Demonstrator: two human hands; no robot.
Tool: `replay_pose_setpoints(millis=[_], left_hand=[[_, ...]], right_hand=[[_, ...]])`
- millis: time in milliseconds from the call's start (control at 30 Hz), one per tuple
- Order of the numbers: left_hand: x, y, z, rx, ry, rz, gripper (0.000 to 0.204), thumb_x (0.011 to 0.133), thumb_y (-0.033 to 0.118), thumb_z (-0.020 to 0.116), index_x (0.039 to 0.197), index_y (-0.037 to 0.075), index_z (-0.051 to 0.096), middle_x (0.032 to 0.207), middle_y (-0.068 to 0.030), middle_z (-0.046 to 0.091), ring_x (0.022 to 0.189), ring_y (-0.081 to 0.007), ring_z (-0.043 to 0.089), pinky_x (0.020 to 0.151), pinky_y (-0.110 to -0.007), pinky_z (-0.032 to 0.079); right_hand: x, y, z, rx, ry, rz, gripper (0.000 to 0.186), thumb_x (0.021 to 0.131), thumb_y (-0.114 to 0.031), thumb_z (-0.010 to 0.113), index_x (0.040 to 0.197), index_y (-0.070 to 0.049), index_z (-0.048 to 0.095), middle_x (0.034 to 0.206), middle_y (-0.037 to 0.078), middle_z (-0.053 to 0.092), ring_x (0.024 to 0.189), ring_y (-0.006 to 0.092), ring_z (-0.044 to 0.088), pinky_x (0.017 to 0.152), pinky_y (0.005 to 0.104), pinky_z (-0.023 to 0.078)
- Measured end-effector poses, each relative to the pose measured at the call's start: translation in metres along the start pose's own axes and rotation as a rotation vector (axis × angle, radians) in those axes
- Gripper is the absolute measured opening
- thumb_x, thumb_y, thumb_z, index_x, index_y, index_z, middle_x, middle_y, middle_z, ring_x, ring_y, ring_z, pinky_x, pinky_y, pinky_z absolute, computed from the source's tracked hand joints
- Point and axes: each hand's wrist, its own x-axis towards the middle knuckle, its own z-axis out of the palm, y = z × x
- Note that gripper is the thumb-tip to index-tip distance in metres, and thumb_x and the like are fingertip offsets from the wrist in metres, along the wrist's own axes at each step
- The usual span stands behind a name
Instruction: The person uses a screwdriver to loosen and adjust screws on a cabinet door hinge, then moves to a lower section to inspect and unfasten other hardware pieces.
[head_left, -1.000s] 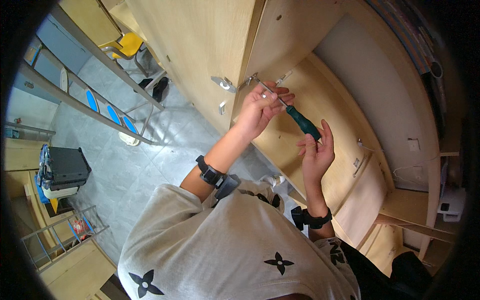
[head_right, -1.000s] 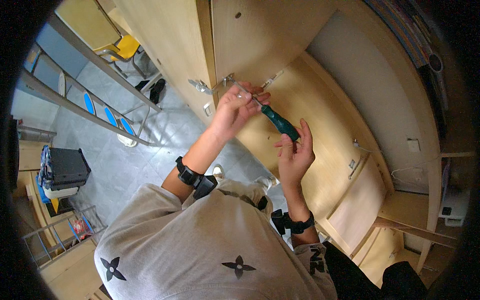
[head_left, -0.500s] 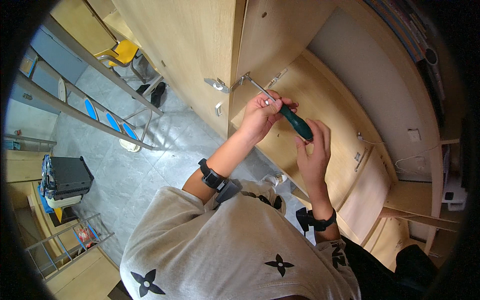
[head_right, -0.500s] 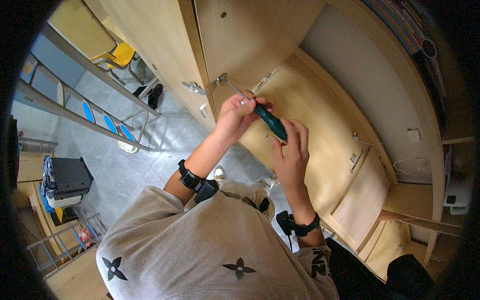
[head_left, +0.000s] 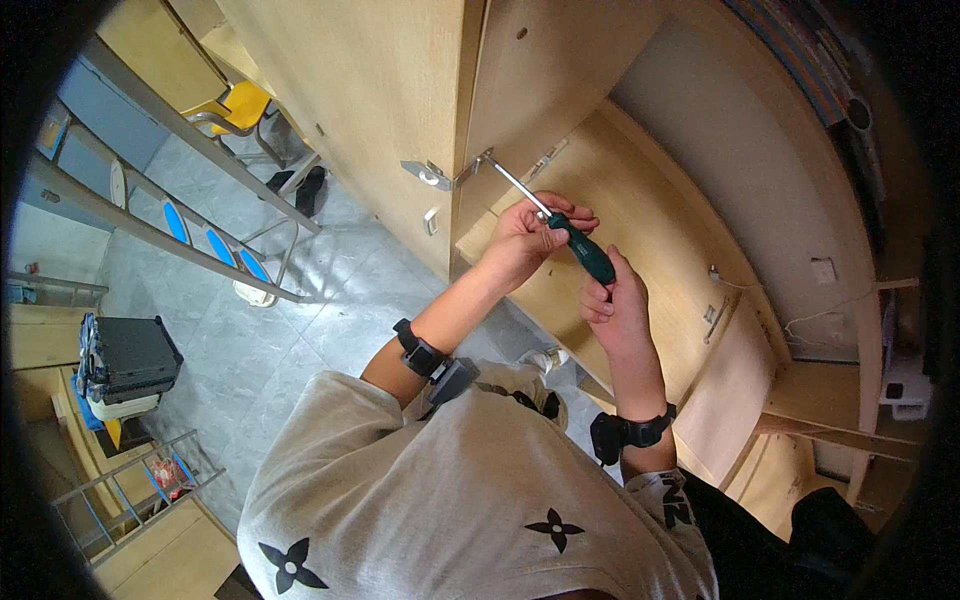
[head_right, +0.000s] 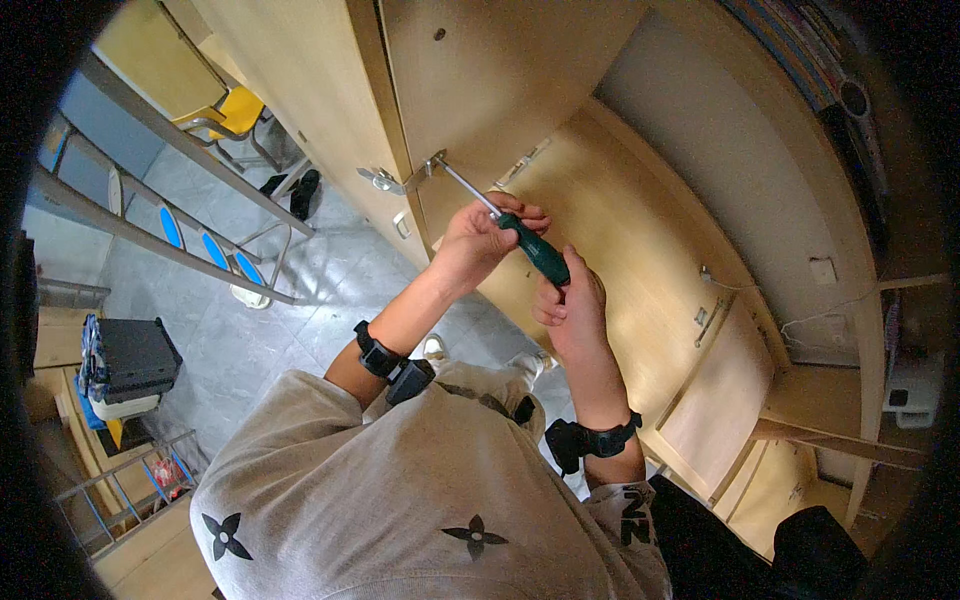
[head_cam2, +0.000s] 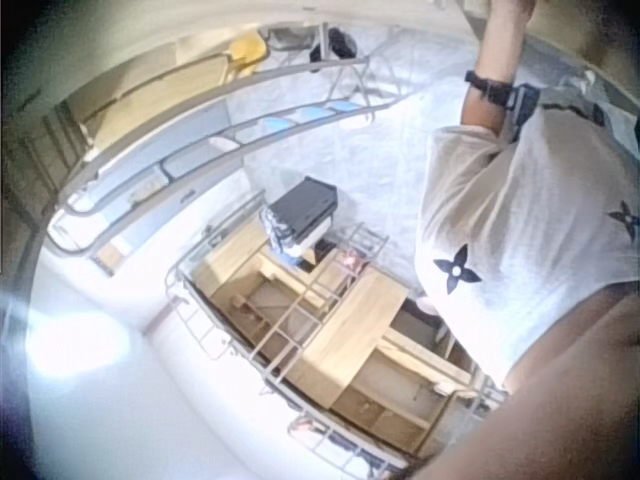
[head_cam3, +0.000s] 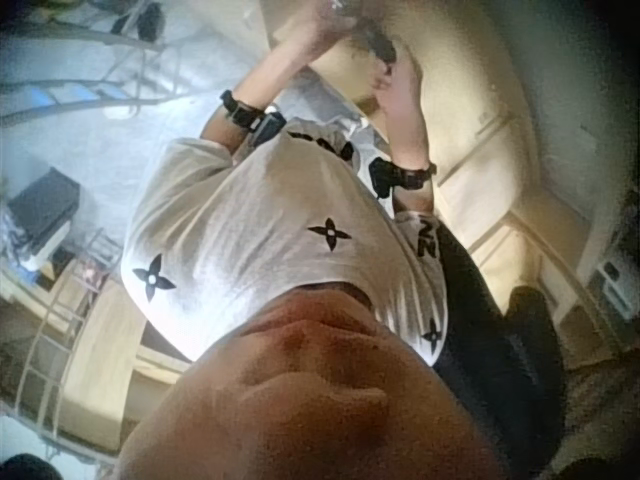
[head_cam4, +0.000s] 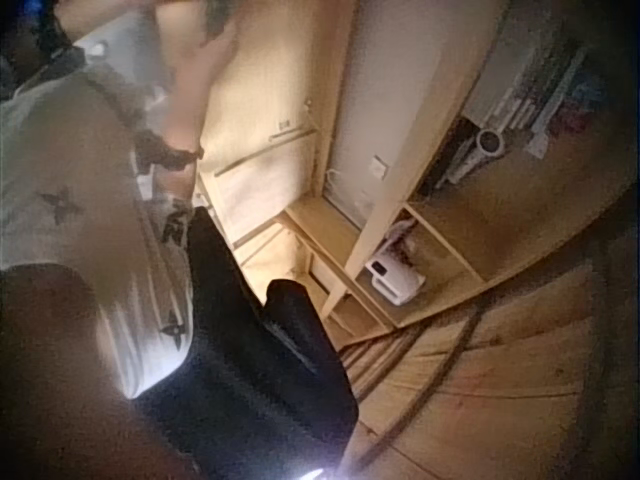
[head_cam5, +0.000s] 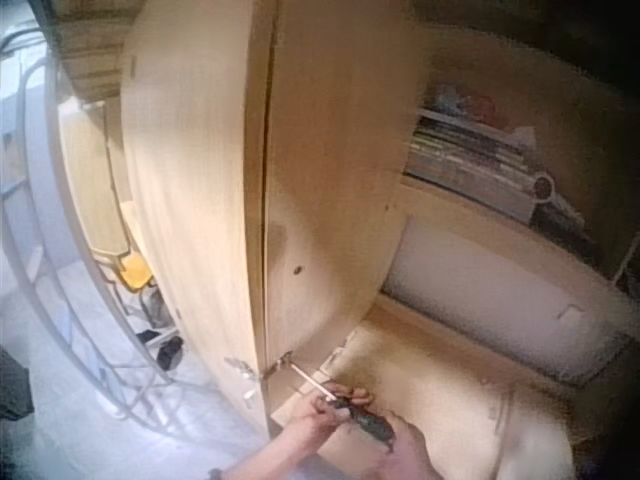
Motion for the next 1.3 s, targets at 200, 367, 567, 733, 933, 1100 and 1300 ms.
replay_pose_setpoints(millis=[200, 367, 567, 733, 933, 1100, 1300], left_hand=[[0.001, -0.001, -0.001, 0.023, 0.001, 0.078, 0.033, 0.08, -0.009, 0.056, 0.11, 0.002, 0.047, 0.109, -0.0156, 0.059, 0.107, -0.0329, 0.056, 0.097, -0.045, 0.043], [0.007, -0.006, -0.001, 0.009, 0.032, 0.059, 0.032, 0.082, -0.004, 0.059, 0.111, 0.002, 0.047, 0.109, -0.014, 0.06, 0.108, -0.0325, 0.056, 0.097, -0.044, 0.043], [0.006, 0.005, 0.012, -0.004, 0.007, 0.039, 0.033, 0.084, 0.001, 0.059, 0.114, 0.002, 0.047, 0.113, -0.0145, 0.058, 0.11, -0.0315, 0.055, 0.098, -0.043, 0.041], [-0.001, -0.009, -0.017, -0.018, -0.002, 0.089, 0.033, 0.084, 0.001, 0.058, 0.115, 0.002, 0.048, 0.116, -0.016, 0.057, 0.111, -0.033, 0.054, 0.098, -0.045, 0.041], [-0.001, -0.012, -0.016, -0.012, 0.035, 0.109, 0.032, 0.083, 0.001, 0.059, 0.114, 0.001, 0.048, 0.115, -0.017, 0.057, 0.11, -0.0336, 0.054, 0.096, -0.045, 0.044], [0.002, 0.005, 0.002, 0.012, 0.062, 0.073, 0.028, 0.084, -0.003, 0.057, 0.111, -0.001, 0.049, 0.112, -0.0175, 0.059, 0.109, -0.0304, 0.056, 0.095, -0.042, 0.046], [-0.001, 0.009, 0.003, 0.092, 0.013, 0.037, 0.034, 0.084, -0.001, 0.057, 0.116, 0.001, 0.044, 0.121, -0.0185, 0.053, 0.113, -0.0311, 0.053, 0.097, -0.043, 0.043]], right_hand=[[-0.019, 0.012, 0.039, -1.534, 0.26, -1.33, 0.028, 0.085, -0.008, 0.058, 0.111, -0.001, 0.053, 0.091, 0.013, 0.06, 0.075, 0.0247, 0.061, 0.062, 0.0285, 0.051], [-0.005, 0.011, 0.02, -1.651, 0.374, -1.508, 0.031, 0.082, -0.003, 0.061, 0.112, 0.0, 0.057, 0.095, 0.014, 0.061, 0.076, 0.0232, 0.061, 0.064, 0.0291, 0.051], [0.005, -0.007, 0.026, -0.309, 0.309, -0.402, 0.027, 0.092, -0.027, 0.049, 0.093, -0.002, 0.057, 0.061, 0.004, 0.053, 0.037, 0.0081, 0.037, 0.037, 0.0218, 0.03], [0.007, -0.001, -0.008, -0.121, -0.018, 0.035, 0.029, 0.095, -0.034, 0.043, 0.094, -0.007, 0.053, 0.068, 0.004, 0.054, 0.037, 0.0079, 0.037, 0.036, 0.0198, 0.03], [-0.001, 0.019, 0.016, -1.359, 0.271, -1.109, 0.028, 0.084, -0.003, 0.058, 0.112, 0.002, 0.055, 0.102, 0.014, 0.057, 0.086, 0.0259, 0.061, 0.066, 0.0287, 0.051], [0.001, 0.01, 0.011, -1.559, 0.327, -1.333, 0.032, 0.083, -0.01, 0.061, 0.113, 0.004, 0.057, 0.099, 0.017, 0.059, 0.09, 0.0307, 0.061, 0.072, 0.0346, 0.051], [0.011, 0.013, 0.015, -0.606, 0.319, -0.632, 0.033, 0.095, -0.029, 0.046, 0.106, -0.001, 0.057, 0.056, 0.001, 0.047, 0.034, 0.007, 0.035, 0.032, 0.0203, 0.024]])
